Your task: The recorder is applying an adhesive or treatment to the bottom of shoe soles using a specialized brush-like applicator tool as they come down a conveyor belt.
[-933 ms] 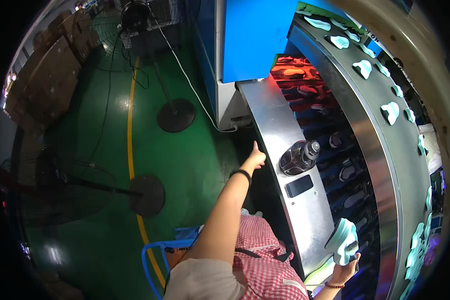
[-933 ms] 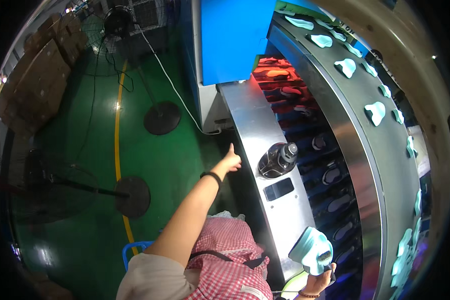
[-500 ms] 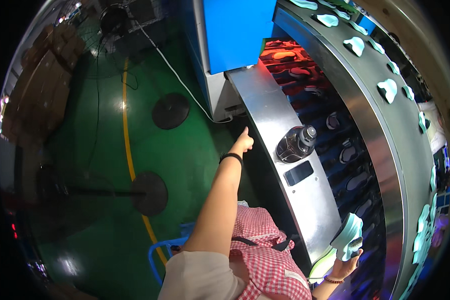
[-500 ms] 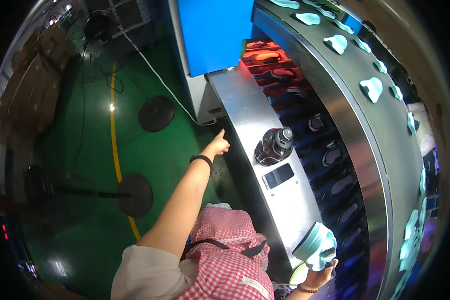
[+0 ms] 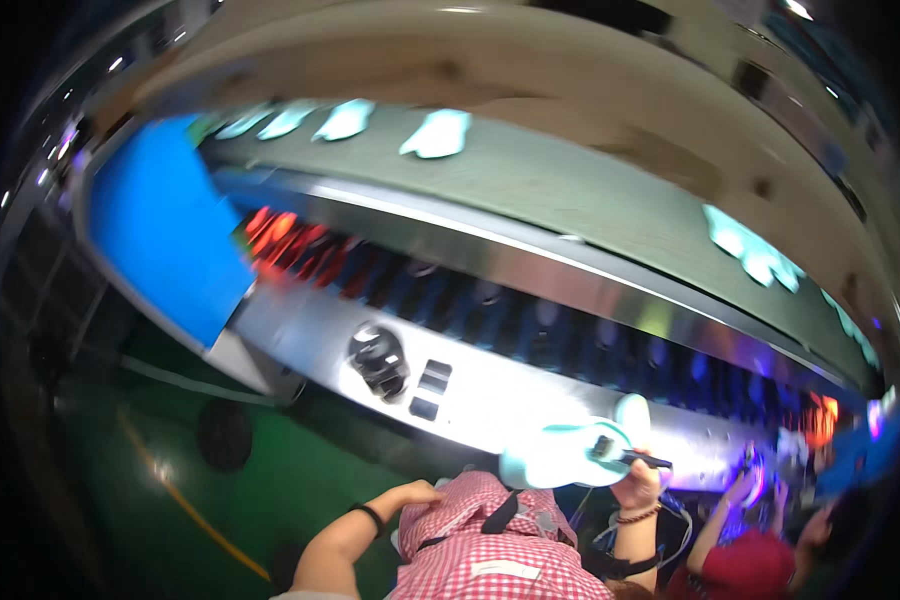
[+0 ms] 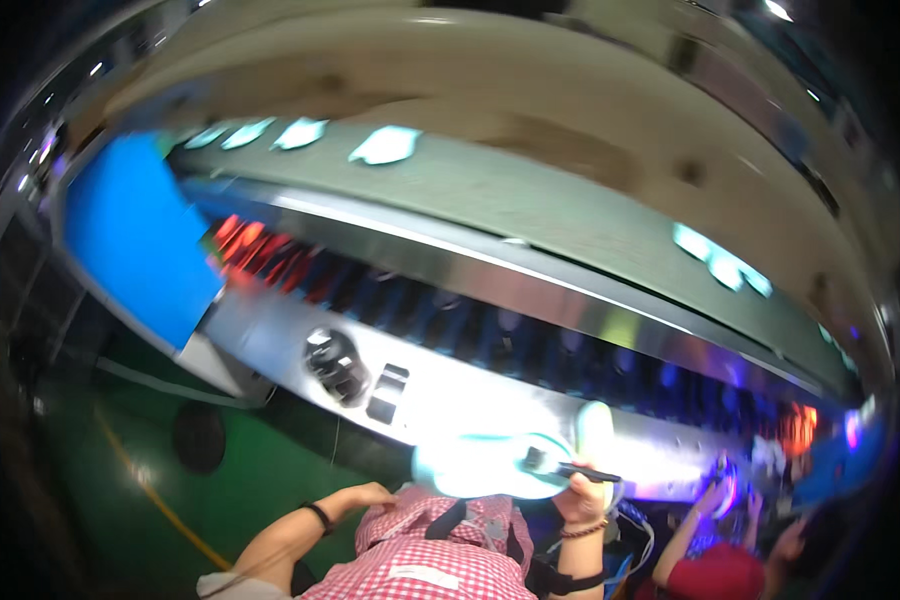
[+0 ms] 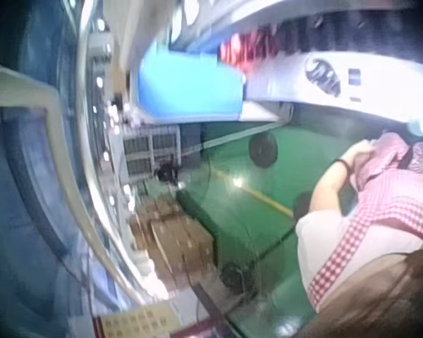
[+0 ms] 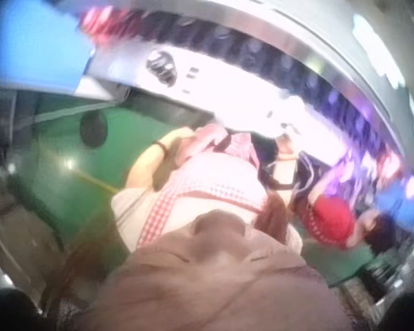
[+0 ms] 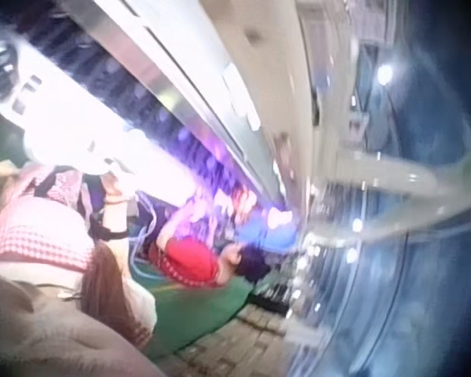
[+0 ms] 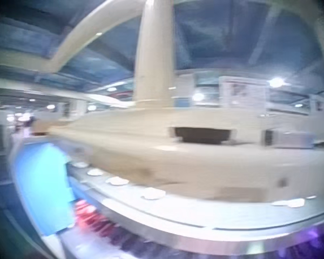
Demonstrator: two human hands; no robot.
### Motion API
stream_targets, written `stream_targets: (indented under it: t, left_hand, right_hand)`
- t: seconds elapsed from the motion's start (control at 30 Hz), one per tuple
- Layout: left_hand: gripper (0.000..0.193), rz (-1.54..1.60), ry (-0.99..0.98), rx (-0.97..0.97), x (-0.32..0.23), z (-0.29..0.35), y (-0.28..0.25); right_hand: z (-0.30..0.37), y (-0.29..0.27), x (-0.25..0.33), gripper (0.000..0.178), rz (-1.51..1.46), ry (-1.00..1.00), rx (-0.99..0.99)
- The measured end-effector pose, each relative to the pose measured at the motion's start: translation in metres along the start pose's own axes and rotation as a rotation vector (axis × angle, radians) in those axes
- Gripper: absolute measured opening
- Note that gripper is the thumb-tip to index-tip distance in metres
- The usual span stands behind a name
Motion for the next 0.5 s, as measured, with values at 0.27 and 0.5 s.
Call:
stream_targets:
  t: [0.27, 0.5]
  left_hand:
    - [0.122, 0.805, 0.889, -0.022, -0.282, 0.034, -0.004]
    - [0.106, 1.150, 1.259, -0.036, -0.448, -0.029, 0.057]
  right_hand:
    - [0.001, -0.034, 0.046, 0.024, -0.093, -0.073, 0.005]
    - [0.003, -0.066, 0.084, 0.022, -0.068, -0.137, -0.218]
Point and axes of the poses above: each hand's wrist, its own z-axis away from the middle knuckle, its own y-axis out of the palm, x = y × z, the point moved 1 cm from there along -z, towards the middle knuckle, and after that the axes turned 7 degrees about y, right-handed, at the moved point
